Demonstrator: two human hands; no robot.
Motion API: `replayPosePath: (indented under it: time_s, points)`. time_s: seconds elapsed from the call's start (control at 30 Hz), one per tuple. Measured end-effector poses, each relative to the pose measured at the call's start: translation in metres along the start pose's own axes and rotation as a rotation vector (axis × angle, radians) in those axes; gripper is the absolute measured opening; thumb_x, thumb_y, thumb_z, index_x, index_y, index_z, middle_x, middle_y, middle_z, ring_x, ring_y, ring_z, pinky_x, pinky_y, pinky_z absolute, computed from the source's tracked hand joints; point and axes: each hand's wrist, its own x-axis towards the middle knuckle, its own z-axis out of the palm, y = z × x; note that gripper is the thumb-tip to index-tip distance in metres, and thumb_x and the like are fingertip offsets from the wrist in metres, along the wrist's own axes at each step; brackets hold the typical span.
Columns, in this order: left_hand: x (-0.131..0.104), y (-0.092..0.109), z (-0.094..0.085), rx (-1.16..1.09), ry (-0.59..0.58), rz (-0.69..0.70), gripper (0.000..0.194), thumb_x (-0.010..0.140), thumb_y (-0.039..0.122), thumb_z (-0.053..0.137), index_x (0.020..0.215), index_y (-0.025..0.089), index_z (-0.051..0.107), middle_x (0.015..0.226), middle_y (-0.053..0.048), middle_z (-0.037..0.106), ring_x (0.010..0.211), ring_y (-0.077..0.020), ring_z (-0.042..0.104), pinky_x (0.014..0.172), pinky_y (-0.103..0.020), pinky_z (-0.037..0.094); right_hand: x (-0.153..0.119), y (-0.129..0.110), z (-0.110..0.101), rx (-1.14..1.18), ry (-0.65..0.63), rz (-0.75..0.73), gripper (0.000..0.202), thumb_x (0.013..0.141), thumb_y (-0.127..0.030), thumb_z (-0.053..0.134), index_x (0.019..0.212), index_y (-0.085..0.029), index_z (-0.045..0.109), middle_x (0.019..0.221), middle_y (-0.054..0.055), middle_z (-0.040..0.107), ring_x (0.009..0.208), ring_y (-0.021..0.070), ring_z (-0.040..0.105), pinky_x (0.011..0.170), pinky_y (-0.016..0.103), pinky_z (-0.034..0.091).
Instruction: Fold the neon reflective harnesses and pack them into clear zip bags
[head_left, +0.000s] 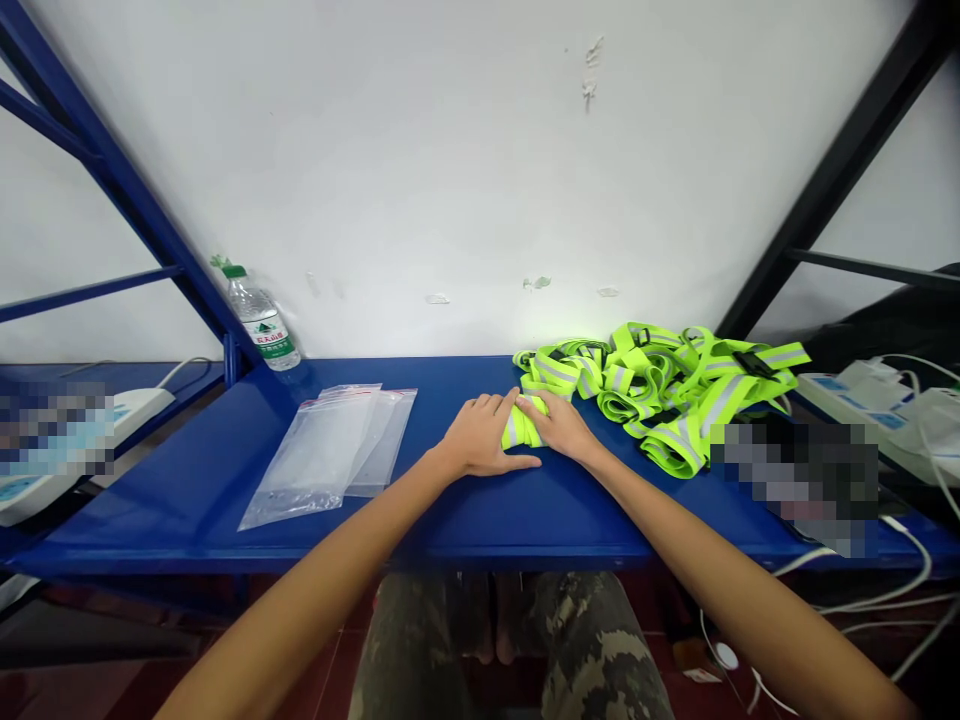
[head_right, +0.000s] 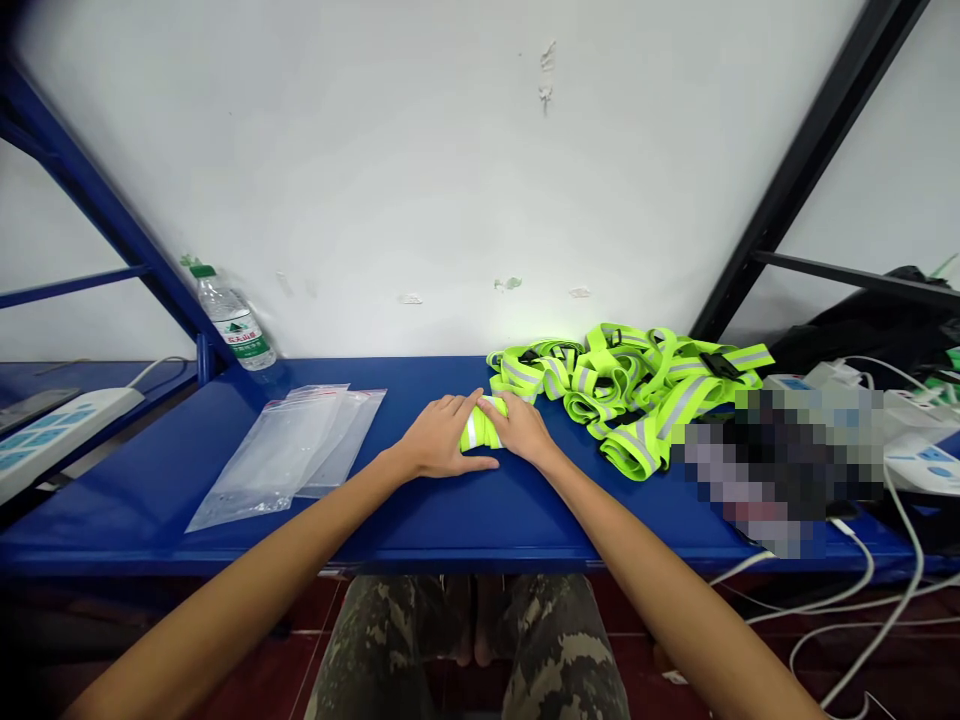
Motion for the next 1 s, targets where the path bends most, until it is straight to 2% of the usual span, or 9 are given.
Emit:
replayPosePath:
  time_s: [0.17,0.27,0.4,0.5,0.67,0.77,0.87,0.93,1.0]
  points:
    - [0.001,0.011,0.0,0.017,-0.033,-0.123,0.108,0.072,0.084,0.046,0.148,0.01,0.028,0.131,-0.021,0.056,0.111,-0.0362,0.055,0.09,-0.044,0.044,-0.001,-0.006,-0.001,0.169,0.047,0.054,0.046,0.087,-0.058,0.052,0.096,-0.017,0.071,0.092,0.009,0.072,0.086,0.0242,0.066,0.076,0.033,0.05]
    - [0.001,0.013,-0.001,0.016,-0.009,-0.126,0.097,0.077,0.069,0.054,0.15,0.014,0.022,0.128,-0.017,0.058,0.106,-0.0335,0.058,0.085,-0.041,0.045,-0.003,-0.009,0.0,0.336,0.052,0.145,0.051,0.08,-0.062,0.058,0.092,-0.014,0.071,0.086,0.009,0.072,0.076,0.0227,0.065,0.067,0.032,0.05]
    - [-0.003,0.011,-0.005,0.052,-0.016,-0.141,0.083,0.075,0.05,0.065,0.143,0.016,0.034,0.121,-0.014,0.061,0.105,-0.0326,0.057,0.085,-0.04,0.044,-0.006,-0.017,0.003,0.578,0.009,0.175,0.05,0.076,-0.06,0.065,0.095,-0.014,0.069,0.09,0.006,0.07,0.084,0.0211,0.065,0.072,0.029,0.051]
    - [-0.009,0.008,-0.013,0.047,-0.03,-0.175,0.073,0.075,0.049,0.065,0.138,0.019,0.04,0.119,-0.013,0.062,0.105,-0.0314,0.057,0.086,-0.039,0.044,-0.007,-0.03,0.004,0.759,-0.073,0.203,0.046,0.07,-0.052,0.075,0.099,-0.018,0.065,0.091,0.003,0.069,0.085,0.0183,0.065,0.074,0.027,0.052]
    - [-0.016,0.001,-0.024,0.009,0.007,-0.196,0.071,0.077,0.046,0.063,0.137,0.016,0.039,0.115,-0.012,0.063,0.103,-0.0313,0.059,0.086,-0.041,0.045,-0.004,-0.048,0.005,1.007,-0.304,0.438,0.057,0.052,-0.028,0.089,0.1,-0.02,0.06,0.088,0.001,0.07,0.073,0.0185,0.068,0.063,0.032,0.058]
    - [-0.018,-0.003,-0.028,-0.068,0.007,-0.163,0.085,0.074,0.049,0.067,0.143,0.015,0.031,0.128,-0.014,0.057,0.111,-0.0316,0.055,0.092,-0.043,0.044,-0.004,-0.049,0.009,1.039,-0.309,0.47,0.05,0.049,-0.022,0.089,0.091,-0.017,0.061,0.083,0.004,0.072,0.069,0.02,0.07,0.06,0.033,0.06]
    - [-0.02,-0.011,-0.04,-0.189,-0.039,-0.136,0.095,0.068,0.063,0.069,0.145,0.019,0.032,0.14,-0.014,0.048,0.124,-0.0328,0.046,0.1,-0.044,0.041,-0.006,-0.046,0.011,1.057,-0.262,0.458,0.048,0.048,-0.017,0.089,0.088,-0.015,0.063,0.083,0.005,0.073,0.072,0.0216,0.071,0.064,0.034,0.061]
    - [-0.024,-0.022,-0.053,-0.213,-0.001,-0.215,0.077,0.075,0.067,0.06,0.135,0.02,0.047,0.135,-0.012,0.052,0.125,-0.0307,0.046,0.103,-0.042,0.04,-0.007,-0.045,0.011,1.048,-0.23,0.498,0.048,0.049,-0.017,0.089,0.09,-0.015,0.064,0.086,0.006,0.073,0.074,0.0234,0.072,0.066,0.037,0.063]
    - [-0.03,-0.039,-0.066,-0.11,0.11,-0.443,0.049,0.088,0.057,0.048,0.117,0.019,0.059,0.124,-0.013,0.057,0.121,-0.0296,0.048,0.102,-0.043,0.04,-0.008,-0.044,0.008,1.039,-0.212,0.551,0.048,0.051,-0.018,0.089,0.093,-0.016,0.064,0.09,0.007,0.074,0.077,0.025,0.072,0.066,0.041,0.064]
